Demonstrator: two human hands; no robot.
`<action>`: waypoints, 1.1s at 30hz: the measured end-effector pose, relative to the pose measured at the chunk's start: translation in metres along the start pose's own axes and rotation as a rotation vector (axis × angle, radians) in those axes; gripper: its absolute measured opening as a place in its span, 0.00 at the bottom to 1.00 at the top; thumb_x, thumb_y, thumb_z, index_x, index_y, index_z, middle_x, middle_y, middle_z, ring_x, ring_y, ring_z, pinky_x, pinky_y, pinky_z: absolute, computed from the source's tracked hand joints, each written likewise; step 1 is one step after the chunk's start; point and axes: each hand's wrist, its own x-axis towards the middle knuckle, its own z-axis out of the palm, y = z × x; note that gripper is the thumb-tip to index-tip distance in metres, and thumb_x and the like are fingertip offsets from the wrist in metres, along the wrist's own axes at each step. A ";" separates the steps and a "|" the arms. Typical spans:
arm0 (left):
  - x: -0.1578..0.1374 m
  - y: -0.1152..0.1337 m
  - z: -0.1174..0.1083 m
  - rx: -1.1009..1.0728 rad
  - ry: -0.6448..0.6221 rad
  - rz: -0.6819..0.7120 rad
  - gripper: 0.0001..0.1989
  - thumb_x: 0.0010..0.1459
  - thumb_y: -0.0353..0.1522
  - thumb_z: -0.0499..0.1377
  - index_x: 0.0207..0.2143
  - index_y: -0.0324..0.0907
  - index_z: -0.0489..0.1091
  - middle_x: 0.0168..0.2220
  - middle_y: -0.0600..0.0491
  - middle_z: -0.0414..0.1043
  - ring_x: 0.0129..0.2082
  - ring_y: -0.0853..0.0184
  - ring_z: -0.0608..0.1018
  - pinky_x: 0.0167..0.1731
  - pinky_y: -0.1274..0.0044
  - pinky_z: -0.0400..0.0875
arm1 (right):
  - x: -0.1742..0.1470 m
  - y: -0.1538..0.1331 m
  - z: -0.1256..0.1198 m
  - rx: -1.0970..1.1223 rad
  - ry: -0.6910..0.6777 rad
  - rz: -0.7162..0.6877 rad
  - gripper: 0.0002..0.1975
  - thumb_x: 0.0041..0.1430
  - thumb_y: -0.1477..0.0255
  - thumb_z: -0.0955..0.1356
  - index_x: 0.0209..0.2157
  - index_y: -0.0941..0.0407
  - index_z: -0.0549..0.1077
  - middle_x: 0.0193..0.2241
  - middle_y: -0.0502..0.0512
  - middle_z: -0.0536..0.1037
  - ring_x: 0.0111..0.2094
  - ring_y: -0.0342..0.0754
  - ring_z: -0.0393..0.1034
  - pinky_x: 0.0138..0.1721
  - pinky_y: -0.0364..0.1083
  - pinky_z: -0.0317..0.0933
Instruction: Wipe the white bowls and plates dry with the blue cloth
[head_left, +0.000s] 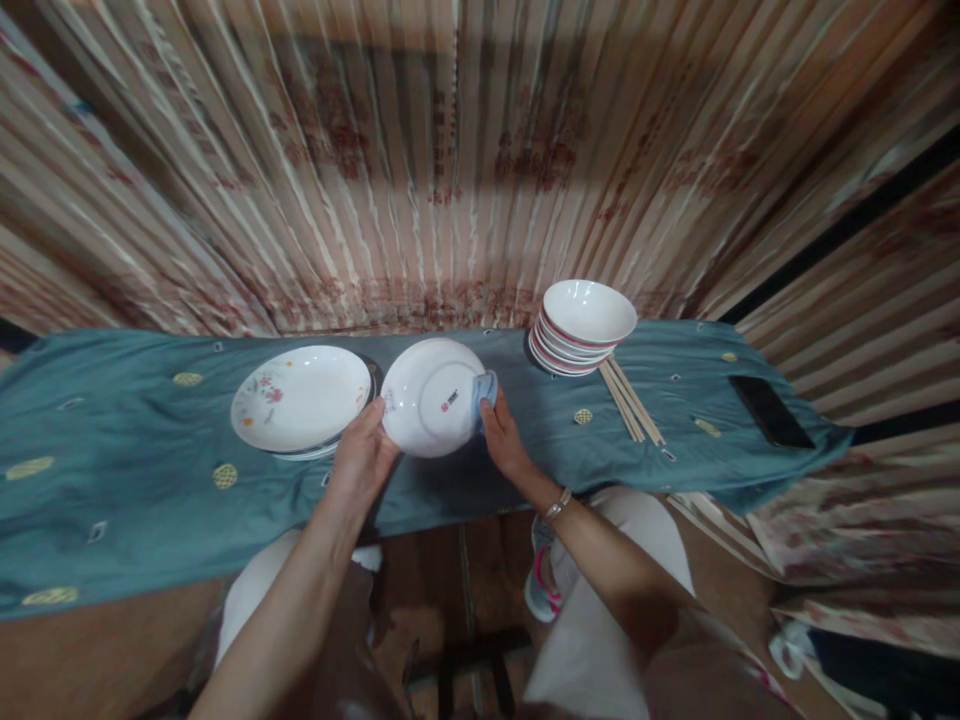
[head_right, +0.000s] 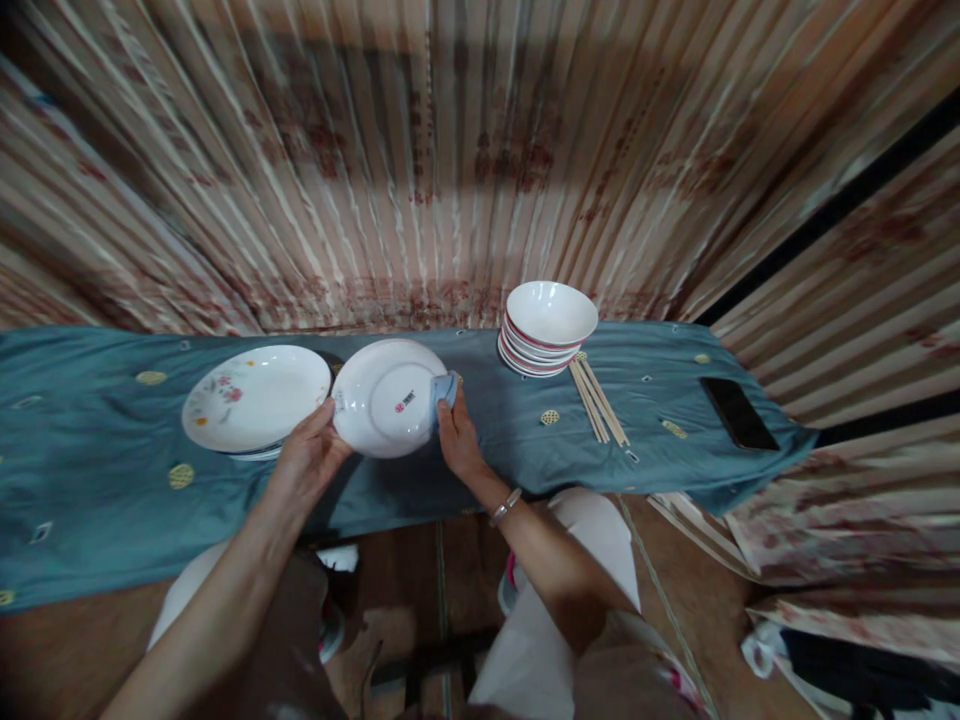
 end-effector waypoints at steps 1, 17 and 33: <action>0.001 0.001 0.001 -0.005 0.008 0.006 0.06 0.53 0.28 0.66 0.35 0.35 0.77 0.33 0.47 0.82 0.36 0.63 0.83 0.47 0.71 0.78 | -0.003 -0.001 0.001 0.003 -0.007 -0.002 0.42 0.66 0.45 0.55 0.69 0.60 0.54 0.67 0.65 0.61 0.70 0.53 0.51 0.69 0.59 0.46; -0.002 0.005 0.008 -0.057 0.068 -0.004 0.11 0.62 0.24 0.56 0.44 0.33 0.76 0.36 0.45 0.83 0.41 0.63 0.83 0.51 0.70 0.76 | -0.033 -0.012 -0.001 -0.216 -0.048 -0.101 0.32 0.69 0.59 0.56 0.68 0.62 0.55 0.61 0.72 0.69 0.63 0.57 0.65 0.64 0.61 0.57; 0.000 0.003 0.011 -0.088 0.068 -0.097 0.14 0.65 0.26 0.53 0.50 0.35 0.74 0.35 0.47 0.83 0.39 0.63 0.84 0.50 0.70 0.77 | -0.057 -0.002 -0.004 -0.305 -0.222 -0.125 0.35 0.70 0.61 0.56 0.69 0.69 0.48 0.65 0.78 0.61 0.67 0.61 0.58 0.66 0.63 0.56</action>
